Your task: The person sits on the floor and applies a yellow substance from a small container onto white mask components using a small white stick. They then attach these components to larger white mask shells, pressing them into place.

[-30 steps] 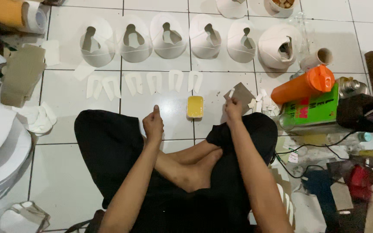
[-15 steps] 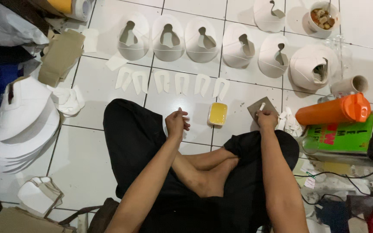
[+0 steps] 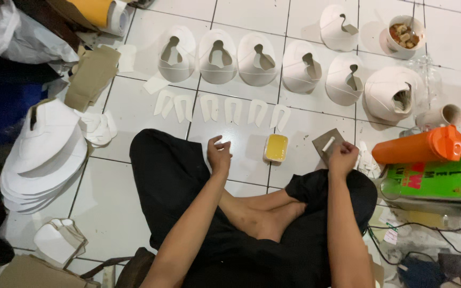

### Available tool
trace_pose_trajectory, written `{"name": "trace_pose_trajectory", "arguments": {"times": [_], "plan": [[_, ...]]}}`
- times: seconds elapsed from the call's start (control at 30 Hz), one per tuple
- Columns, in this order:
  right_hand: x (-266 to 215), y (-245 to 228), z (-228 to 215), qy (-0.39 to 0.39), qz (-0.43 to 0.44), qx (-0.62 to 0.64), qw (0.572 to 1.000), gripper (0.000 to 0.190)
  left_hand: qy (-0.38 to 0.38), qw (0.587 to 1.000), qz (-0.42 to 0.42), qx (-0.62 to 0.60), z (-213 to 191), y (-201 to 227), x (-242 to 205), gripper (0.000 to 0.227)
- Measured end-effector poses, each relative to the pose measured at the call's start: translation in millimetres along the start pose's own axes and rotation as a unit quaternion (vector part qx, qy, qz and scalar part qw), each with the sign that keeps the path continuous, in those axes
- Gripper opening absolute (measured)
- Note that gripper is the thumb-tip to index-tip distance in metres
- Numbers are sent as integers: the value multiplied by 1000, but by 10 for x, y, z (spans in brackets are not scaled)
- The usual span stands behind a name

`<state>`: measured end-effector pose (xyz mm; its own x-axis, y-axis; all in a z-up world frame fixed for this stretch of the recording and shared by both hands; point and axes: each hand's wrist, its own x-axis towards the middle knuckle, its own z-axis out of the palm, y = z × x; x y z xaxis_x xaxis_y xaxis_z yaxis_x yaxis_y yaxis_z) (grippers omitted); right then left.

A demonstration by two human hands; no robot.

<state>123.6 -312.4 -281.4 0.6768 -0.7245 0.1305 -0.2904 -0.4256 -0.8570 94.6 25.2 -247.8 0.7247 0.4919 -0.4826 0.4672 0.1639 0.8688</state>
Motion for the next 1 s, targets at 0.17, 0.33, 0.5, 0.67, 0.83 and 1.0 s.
{"name": "trace_pose_trajectory", "arguments": {"times": [0.17,0.33,0.5,0.67,0.83,1.0], "plan": [[-616,-218,-502,-78,-79,95,989,23,26,996,63,56,-163,227,313,56],[-1003,-166,-722,-93,-73,106,987,20,83,939,222,249,-368,525,1187,37],[-1149,-454,-703,-133,-56,73,987,18,121,883,150,428,-600,503,1719,49],[-1146,-456,-628,-122,-41,33,991,16,112,876,153,443,-455,382,1723,42],[-1120,-359,-567,-129,-35,19,991,15,86,873,190,441,-448,391,1687,34],[-1133,-428,-580,-133,-36,-3,990,14,184,874,208,398,-549,526,1790,21]]}}
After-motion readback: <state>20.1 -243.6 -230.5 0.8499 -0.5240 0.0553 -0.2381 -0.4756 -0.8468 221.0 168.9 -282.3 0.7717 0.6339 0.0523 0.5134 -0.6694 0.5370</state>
